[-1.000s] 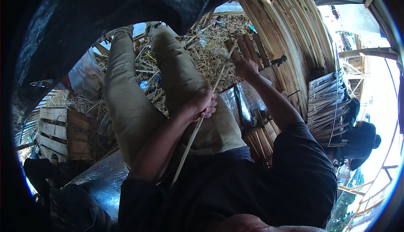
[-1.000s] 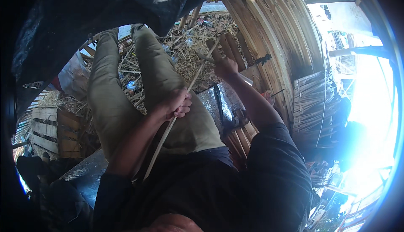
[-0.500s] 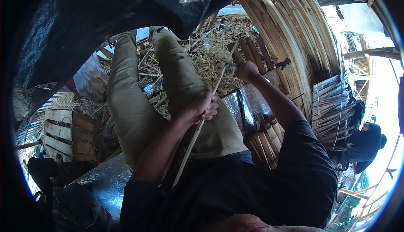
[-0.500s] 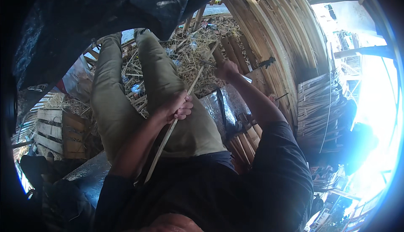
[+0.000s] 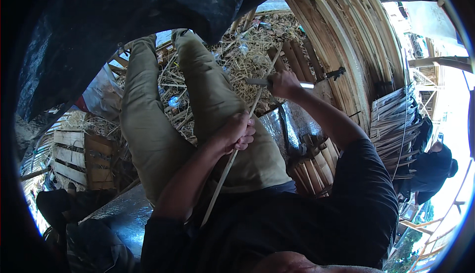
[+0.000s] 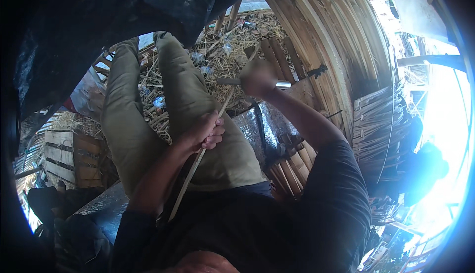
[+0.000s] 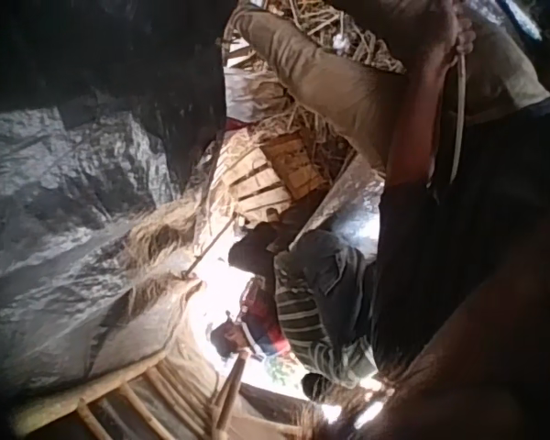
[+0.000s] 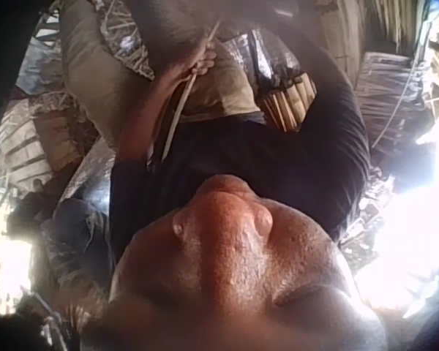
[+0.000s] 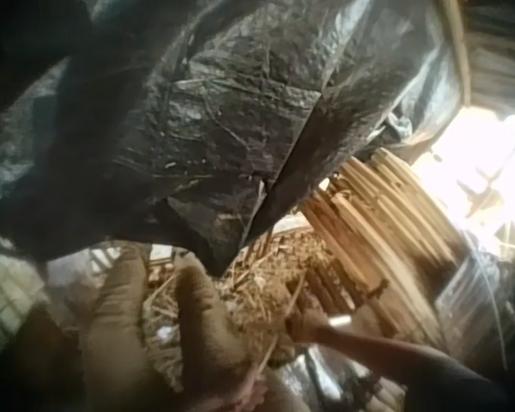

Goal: The person holds a thin bamboo slat and repeatedly shaves its surface using a small blade held in the right hand.

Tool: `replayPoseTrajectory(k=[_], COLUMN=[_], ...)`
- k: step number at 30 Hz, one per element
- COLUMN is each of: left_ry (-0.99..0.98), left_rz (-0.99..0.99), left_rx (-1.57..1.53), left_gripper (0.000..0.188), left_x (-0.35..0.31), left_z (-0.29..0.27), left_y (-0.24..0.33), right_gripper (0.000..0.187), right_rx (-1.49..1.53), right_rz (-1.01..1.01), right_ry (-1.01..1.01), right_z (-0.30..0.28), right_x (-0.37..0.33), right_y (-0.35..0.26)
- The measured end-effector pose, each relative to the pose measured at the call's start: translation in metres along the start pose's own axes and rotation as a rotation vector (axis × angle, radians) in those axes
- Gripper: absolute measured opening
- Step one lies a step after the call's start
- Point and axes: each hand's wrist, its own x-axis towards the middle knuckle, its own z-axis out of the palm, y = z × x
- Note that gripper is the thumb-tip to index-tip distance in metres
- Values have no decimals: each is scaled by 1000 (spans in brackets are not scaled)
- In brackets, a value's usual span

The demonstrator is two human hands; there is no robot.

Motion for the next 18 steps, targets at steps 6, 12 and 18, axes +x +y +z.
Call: replayPoseTrajectory(k=[6, 12, 18], left_ry=[54, 42, 43], left_rz=[-19, -50, -73], left_rx=[41, -51, -124], left_gripper=[36, 35, 35], left_x=[-4, -8, -8], left_z=[10, 5, 2], left_y=[6, 9, 11], right_gripper=[31, 22, 25], right_rx=[43, 72, 52], right_rz=[337, 17, 117], right_ry=[61, 92, 177], right_z=[-6, 19, 31], right_x=[27, 12, 39], right_y=[75, 32, 63])
